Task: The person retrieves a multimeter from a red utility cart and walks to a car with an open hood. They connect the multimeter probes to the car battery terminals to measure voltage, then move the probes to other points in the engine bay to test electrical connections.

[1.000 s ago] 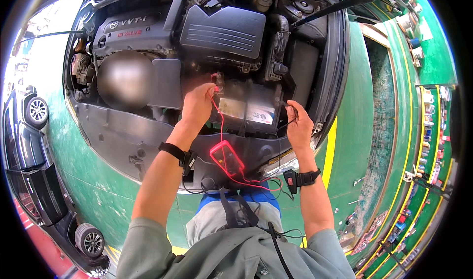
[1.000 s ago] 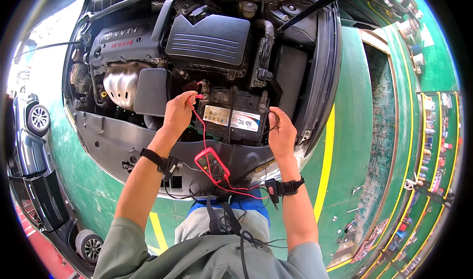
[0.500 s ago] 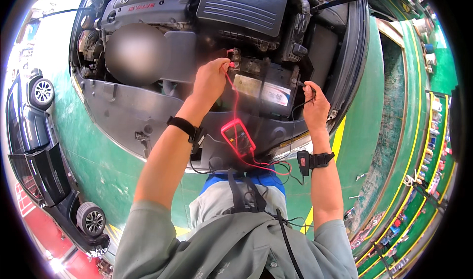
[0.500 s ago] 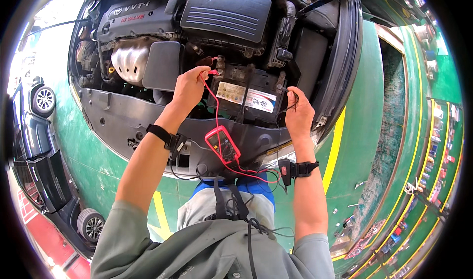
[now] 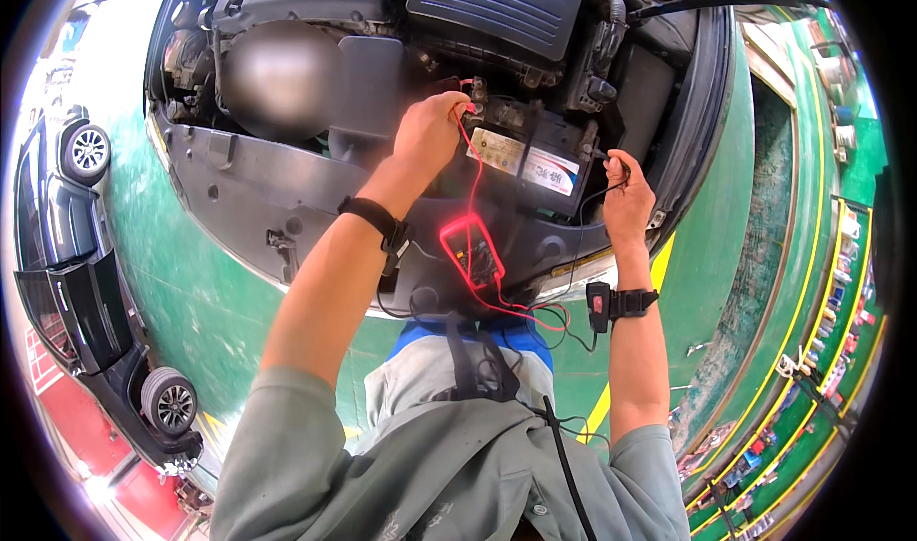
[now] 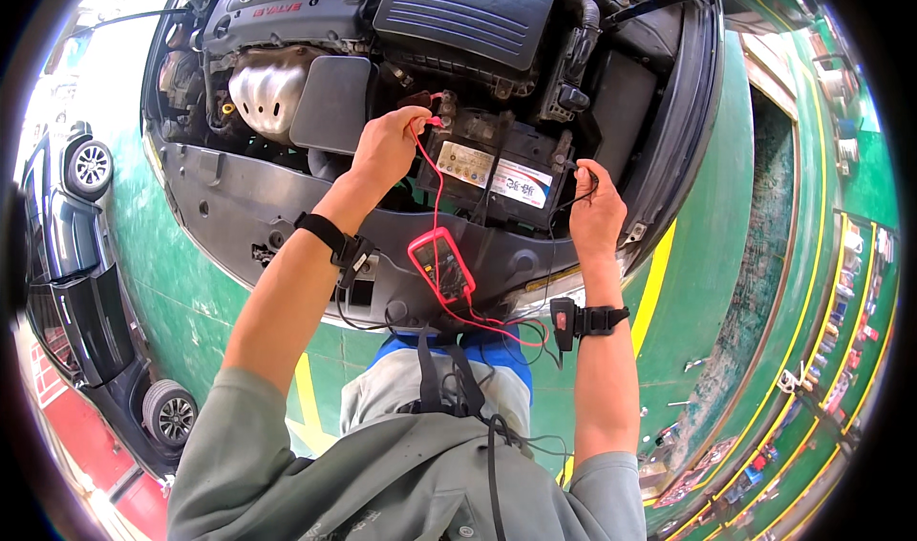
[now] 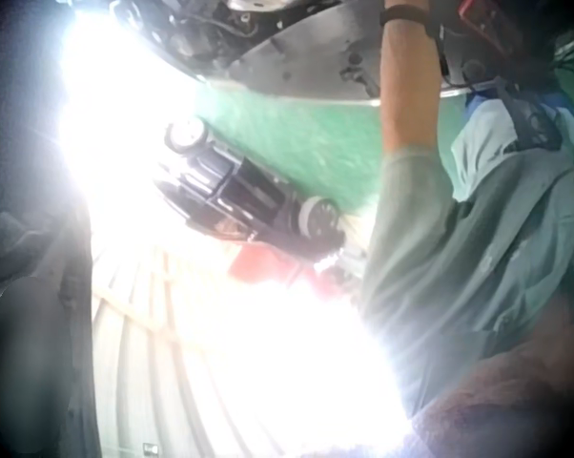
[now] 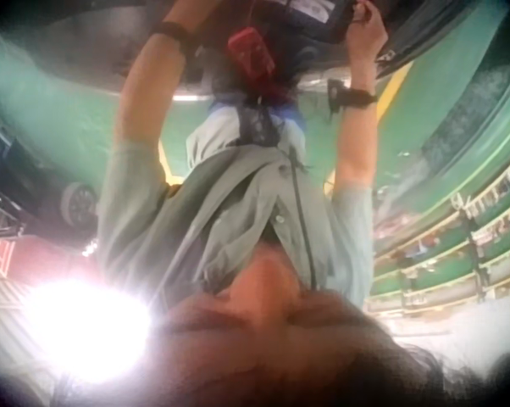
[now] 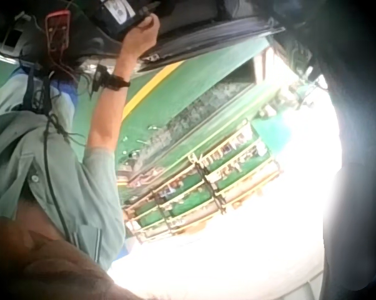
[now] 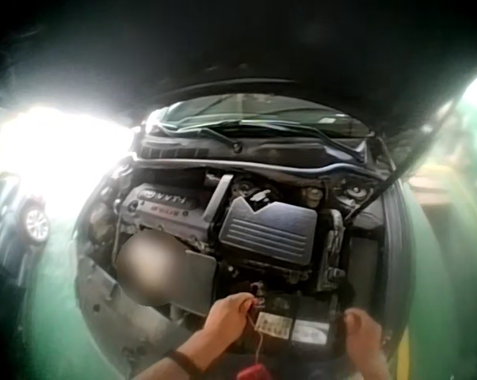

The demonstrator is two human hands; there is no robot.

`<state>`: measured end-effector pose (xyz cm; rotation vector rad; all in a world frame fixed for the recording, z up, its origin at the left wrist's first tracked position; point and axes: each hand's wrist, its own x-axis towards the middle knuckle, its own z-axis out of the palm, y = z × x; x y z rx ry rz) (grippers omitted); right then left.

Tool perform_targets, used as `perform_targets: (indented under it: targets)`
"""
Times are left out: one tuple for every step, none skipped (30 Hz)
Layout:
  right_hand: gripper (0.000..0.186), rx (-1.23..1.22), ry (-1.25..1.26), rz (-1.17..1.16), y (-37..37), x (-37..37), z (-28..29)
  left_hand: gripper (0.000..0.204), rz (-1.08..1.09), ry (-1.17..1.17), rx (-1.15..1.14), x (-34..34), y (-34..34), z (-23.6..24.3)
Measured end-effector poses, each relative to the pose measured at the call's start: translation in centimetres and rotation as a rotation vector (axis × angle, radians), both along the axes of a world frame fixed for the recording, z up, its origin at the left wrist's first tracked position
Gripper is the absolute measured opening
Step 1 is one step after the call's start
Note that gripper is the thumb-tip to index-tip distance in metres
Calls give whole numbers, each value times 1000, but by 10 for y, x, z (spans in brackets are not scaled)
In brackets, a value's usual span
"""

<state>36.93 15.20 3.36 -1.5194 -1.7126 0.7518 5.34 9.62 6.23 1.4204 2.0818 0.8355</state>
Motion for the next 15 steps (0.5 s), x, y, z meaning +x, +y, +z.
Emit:
perform_targets:
  targets:
    - [14,-2,0,0,0,0,0,21,-2,5,-21,0,0,1]
    - [14,-6,8,3,0,1,0,21,-4,10,-41,0,1,1]
    - [14,-10,15,5,0,2,-1,20,-6,15,-61,0,1,2]
    - [14,-16,24,7,0,3,0,20,-14,19,-61,-1,2,4]
    - [14,-19,20,5,0,3,0,20,-22,22,-61,-1,2,5]
    - [14,-23,15,3,1,4,1,19,-31,25,-60,-1,3,7]
    - [14,-26,8,1,1,3,1,19,-37,11,-69,-3,4,6]
    - [14,-34,10,-4,0,3,2,19,-43,-4,-78,-5,5,6]
    - [14,-42,11,-10,0,1,4,18,-50,-18,-88,-7,6,6]
    - [13,-50,13,-14,-1,0,6,18,-48,-27,-76,-11,7,4]
    - [14,-50,3,-9,-1,-1,6,18,-46,-36,-64,-15,7,3]
    - [14,-49,-7,-5,0,-2,6,18,-44,-45,-52,-19,8,2]
    - [14,-47,-19,-5,0,-1,6,19,-74,-39,-56,-22,9,2]
    - [14,-41,-17,-4,0,0,4,20,-104,-32,-61,-25,11,2]
    - [14,-35,-15,-3,0,1,1,21,-134,-26,-65,-28,12,3]
